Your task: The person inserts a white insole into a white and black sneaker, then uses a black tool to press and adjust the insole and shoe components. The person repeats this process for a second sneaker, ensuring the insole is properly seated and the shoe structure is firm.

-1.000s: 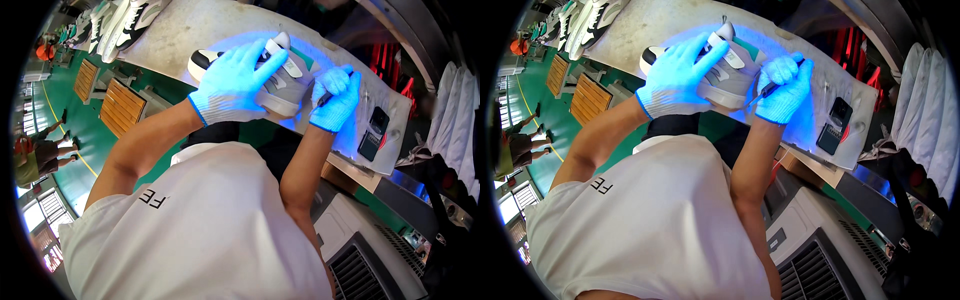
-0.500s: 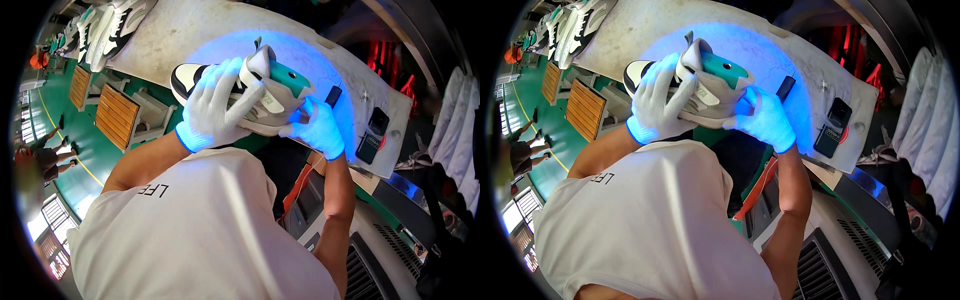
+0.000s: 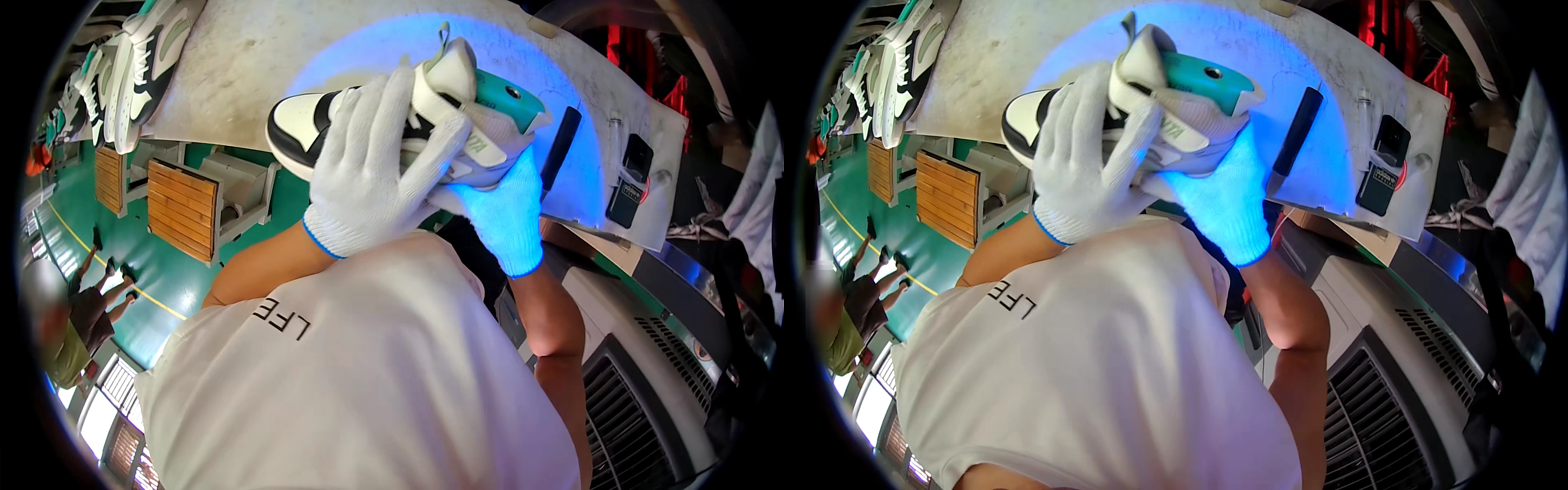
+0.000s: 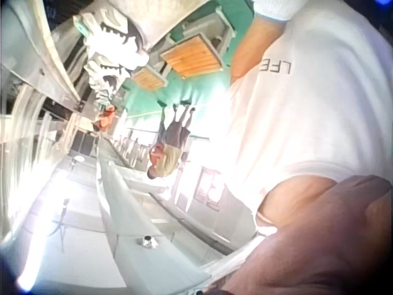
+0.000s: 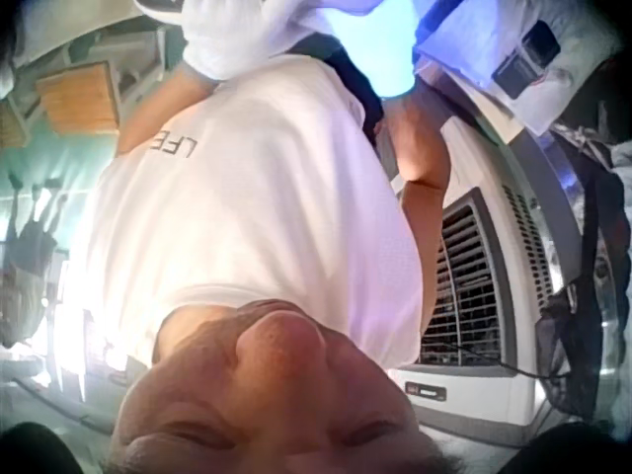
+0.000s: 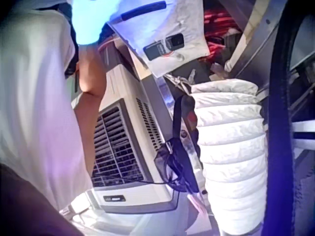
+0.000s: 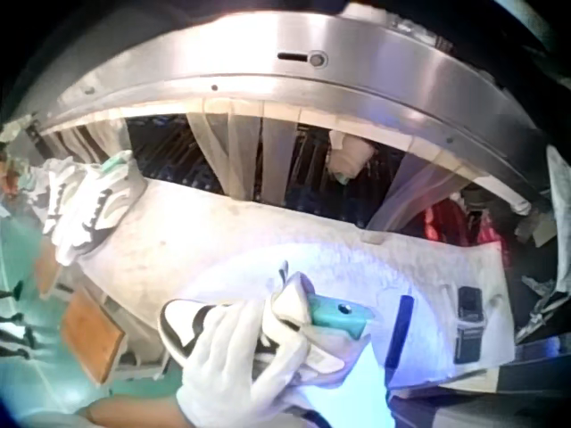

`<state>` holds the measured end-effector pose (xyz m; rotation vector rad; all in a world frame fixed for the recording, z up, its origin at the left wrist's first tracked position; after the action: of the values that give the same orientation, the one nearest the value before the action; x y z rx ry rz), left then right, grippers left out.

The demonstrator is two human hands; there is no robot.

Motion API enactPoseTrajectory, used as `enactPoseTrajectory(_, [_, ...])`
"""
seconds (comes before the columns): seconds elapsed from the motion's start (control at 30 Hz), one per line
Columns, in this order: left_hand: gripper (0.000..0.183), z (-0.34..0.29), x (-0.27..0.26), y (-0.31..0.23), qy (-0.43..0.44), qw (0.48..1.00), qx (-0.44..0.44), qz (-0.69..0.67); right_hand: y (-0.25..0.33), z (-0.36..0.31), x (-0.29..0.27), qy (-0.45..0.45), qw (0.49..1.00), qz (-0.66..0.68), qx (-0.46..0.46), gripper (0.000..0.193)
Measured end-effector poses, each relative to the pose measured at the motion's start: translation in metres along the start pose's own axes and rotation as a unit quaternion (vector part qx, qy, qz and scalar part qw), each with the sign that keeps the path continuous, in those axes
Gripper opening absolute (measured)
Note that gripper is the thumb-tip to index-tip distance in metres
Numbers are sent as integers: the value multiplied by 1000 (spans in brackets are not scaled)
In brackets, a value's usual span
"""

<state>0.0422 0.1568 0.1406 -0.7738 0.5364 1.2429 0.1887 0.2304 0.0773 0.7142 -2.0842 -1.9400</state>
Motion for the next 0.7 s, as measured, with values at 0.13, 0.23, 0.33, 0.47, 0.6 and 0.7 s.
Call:
enactPoseTrajectory(0.13, [89, 6, -7, 2, 58, 998, -5, -13, -3, 10, 1, 7, 999, 41, -9, 107])
enactPoseTrajectory(0.23, [108, 17, -26, 19, 202, 968, -16, -147, -12, 10, -1, 27, 995, 89, 26, 98])
enactPoseTrajectory(0.33, [111, 20, -33, 81, 309, 924, -114, -197, -21, 8, -1, 37, 994, 96, 32, 95])
enactPoseTrajectory(0.47, [112, 13, -15, 96, 356, 909, -170, -133, -3, 8, 3, 22, 996, 83, 8, 91])
enactPoseTrajectory(0.6, [109, 23, -5, 74, 386, 891, -234, -46, -11, 0, 4, -19, 992, 124, -4, 95])
enactPoseTrajectory(0.7, [100, 32, 5, 52, 376, 893, -239, -61, -20, -6, 3, -35, 988, 147, -44, 99])
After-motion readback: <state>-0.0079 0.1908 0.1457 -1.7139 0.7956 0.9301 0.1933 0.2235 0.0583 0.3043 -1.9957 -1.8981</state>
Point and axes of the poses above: each hand's wrist, its own z-axis towards the middle knuckle, its own x-axis out of the palm, y = z × x, the point moved 9 cm from there along z, towards the middle knuckle, and after that the axes turned 7 degrees about -x, right-handed, at the moved point
